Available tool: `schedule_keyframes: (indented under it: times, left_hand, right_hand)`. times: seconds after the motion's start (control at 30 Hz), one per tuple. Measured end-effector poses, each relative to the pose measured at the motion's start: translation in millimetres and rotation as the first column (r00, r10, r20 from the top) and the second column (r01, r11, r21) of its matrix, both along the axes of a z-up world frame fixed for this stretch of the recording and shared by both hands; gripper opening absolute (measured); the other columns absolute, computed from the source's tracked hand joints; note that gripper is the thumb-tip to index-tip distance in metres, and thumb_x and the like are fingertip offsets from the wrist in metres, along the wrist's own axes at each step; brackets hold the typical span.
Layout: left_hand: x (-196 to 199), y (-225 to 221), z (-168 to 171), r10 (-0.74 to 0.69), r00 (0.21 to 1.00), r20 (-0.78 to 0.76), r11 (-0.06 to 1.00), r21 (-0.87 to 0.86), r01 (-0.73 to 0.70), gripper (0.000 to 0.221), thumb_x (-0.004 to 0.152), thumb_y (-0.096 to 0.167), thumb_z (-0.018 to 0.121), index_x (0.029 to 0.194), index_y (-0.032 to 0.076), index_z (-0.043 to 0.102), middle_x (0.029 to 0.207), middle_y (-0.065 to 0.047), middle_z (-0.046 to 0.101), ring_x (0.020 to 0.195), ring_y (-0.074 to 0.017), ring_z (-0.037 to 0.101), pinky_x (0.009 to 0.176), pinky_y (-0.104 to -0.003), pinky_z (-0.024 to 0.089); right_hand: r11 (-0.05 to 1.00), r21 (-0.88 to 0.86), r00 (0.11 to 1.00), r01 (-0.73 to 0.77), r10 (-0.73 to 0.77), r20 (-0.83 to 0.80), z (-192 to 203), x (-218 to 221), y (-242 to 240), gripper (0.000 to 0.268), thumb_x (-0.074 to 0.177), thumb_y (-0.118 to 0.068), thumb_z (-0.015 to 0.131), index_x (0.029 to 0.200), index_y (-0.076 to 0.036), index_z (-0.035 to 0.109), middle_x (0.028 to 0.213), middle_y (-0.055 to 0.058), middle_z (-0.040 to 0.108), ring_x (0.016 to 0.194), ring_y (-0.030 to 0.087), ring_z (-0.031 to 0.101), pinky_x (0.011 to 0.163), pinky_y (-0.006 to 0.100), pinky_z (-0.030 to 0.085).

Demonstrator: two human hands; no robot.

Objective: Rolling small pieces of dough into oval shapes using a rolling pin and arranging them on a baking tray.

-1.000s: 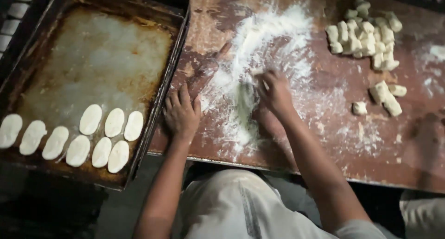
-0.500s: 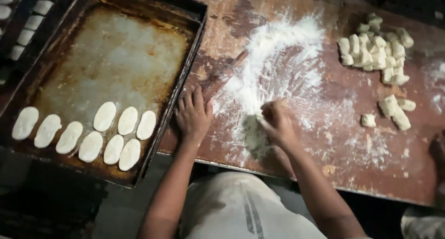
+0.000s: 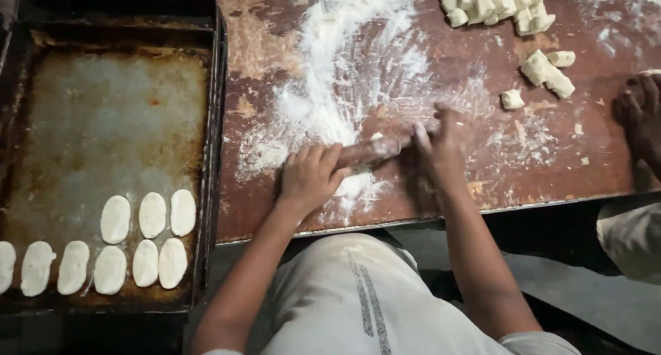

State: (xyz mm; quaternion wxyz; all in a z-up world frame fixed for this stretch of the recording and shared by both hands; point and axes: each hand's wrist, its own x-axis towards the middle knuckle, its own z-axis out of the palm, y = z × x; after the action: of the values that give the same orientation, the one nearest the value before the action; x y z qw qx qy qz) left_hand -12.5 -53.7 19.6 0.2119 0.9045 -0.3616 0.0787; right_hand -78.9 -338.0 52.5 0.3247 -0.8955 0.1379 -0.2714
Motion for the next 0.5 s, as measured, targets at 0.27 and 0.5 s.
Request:
schedule_keyframes:
  times: [0.27, 0.5]
  left_hand:
    - [32, -42, 20, 0.121, 0.97, -0.209, 0.979, 0.187, -0.081, 0.039, 0.101, 0.056, 0.058, 0.101, 0.017, 0.064, 0.093, -0.01, 0.065, 0.082, -0.0277, 0.063, 0.068, -0.046, 0.051]
    - [-54, -24, -15, 0.12, 0.961, 0.248, 0.993, -0.019, -0.119, 0.042, 0.097, 0.033, 0.062, 0.138, 0.027, 0.059, 0.111, -0.011, 0.066, 0.089, -0.0274, 0.064, 0.078, -0.046, 0.05]
  right_hand:
    - [0.988, -0.15, 0.981, -0.033, 0.004, -0.195, -7, 37, -26, 0.03, 0.098, -0.02, 0.071, 0.124, -0.005, 0.069, 0.114, 0.017, 0.067, 0.118, 0.04, 0.051, 0.105, 0.053, 0.032]
    - [0.982, -0.066, 0.981, -0.176, 0.17, -0.098, -23, -23, -35, 0.02, 0.102, -0.013, 0.068, 0.119, -0.002, 0.069, 0.115, 0.018, 0.067, 0.113, 0.034, 0.056, 0.103, 0.046, 0.042]
